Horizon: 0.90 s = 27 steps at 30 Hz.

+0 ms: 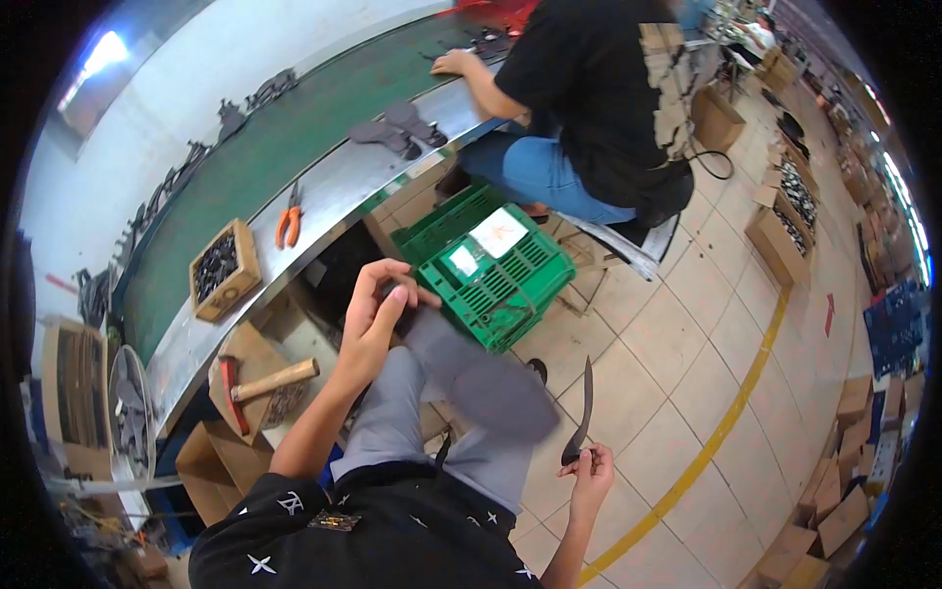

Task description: Hammering components onto shoe soles in a manufacturing environment.

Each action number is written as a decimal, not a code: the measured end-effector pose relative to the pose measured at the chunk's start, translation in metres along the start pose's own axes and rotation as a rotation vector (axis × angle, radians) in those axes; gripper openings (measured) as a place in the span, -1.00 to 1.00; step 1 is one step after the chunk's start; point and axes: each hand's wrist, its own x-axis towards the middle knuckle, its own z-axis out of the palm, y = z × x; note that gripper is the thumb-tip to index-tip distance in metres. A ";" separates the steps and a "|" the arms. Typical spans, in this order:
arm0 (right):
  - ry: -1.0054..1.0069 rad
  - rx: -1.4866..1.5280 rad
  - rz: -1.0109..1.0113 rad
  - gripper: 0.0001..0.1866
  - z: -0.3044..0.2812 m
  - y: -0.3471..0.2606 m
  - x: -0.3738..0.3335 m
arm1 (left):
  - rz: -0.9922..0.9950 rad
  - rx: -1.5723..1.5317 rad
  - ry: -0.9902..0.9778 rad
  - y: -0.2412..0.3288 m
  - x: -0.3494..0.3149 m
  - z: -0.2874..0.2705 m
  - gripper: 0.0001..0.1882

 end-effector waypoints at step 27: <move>-1.171 -0.523 -1.092 -0.20 0.371 -0.152 -0.057 | -0.112 0.136 0.095 0.105 -0.222 -0.162 -0.77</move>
